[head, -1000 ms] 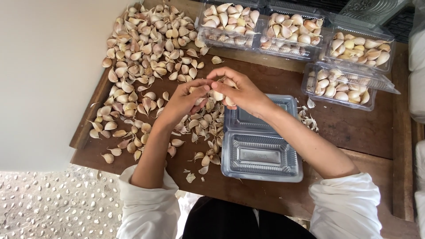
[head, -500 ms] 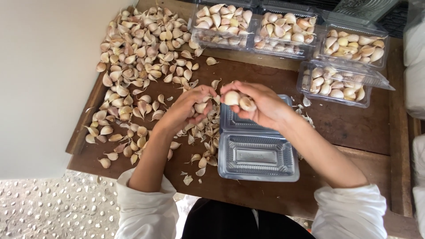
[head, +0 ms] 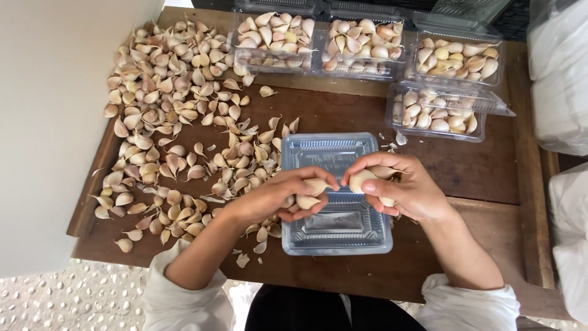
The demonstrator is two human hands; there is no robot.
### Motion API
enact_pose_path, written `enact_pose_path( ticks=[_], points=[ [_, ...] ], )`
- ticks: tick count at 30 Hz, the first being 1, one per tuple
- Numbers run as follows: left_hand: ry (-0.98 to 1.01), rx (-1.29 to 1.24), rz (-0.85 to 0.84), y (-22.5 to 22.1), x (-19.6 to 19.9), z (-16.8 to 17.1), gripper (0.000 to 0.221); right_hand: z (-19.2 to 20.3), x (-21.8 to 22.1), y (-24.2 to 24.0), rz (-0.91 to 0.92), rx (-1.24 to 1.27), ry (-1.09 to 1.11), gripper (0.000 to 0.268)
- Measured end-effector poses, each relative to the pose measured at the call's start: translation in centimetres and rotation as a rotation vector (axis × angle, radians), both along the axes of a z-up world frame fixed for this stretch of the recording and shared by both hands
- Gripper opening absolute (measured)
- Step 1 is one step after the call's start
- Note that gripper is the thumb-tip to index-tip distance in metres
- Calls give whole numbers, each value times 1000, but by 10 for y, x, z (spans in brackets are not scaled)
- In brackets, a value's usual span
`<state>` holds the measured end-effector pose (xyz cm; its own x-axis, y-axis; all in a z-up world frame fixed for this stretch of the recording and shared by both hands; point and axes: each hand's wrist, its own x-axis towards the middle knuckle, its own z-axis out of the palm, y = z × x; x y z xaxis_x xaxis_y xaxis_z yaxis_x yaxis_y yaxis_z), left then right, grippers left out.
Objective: The person sorts through a pile of garlic bulbs on a wooden table, picking up individual bulbs, checking them, and placing them into a clear plastic container.
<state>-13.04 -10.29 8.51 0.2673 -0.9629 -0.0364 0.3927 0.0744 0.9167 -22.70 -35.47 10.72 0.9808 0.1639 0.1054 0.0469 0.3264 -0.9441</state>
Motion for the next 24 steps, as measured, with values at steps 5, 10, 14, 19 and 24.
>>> enact_pose_path(
  ticks=[5, 10, 14, 19, 24],
  points=[
    [160, -11, 107, -29, -4, -11, 36, 37, -1, 6, -14, -40, -86, 24],
    [161, 183, 147, -33, -7, 1, 48, 33, 1, -1, -26, -125, -133, 23],
    [117, 193, 129, -32, -8, -1, 70, 25, 5, -5, 26, -247, -169, 24],
    [115, 151, 141, -28, -8, -23, 63, 28, 5, -10, 185, -377, -163, 34],
    [132, 191, 131, -28, -8, -30, 57, 25, 1, -10, 265, -465, -208, 41]
  ],
)
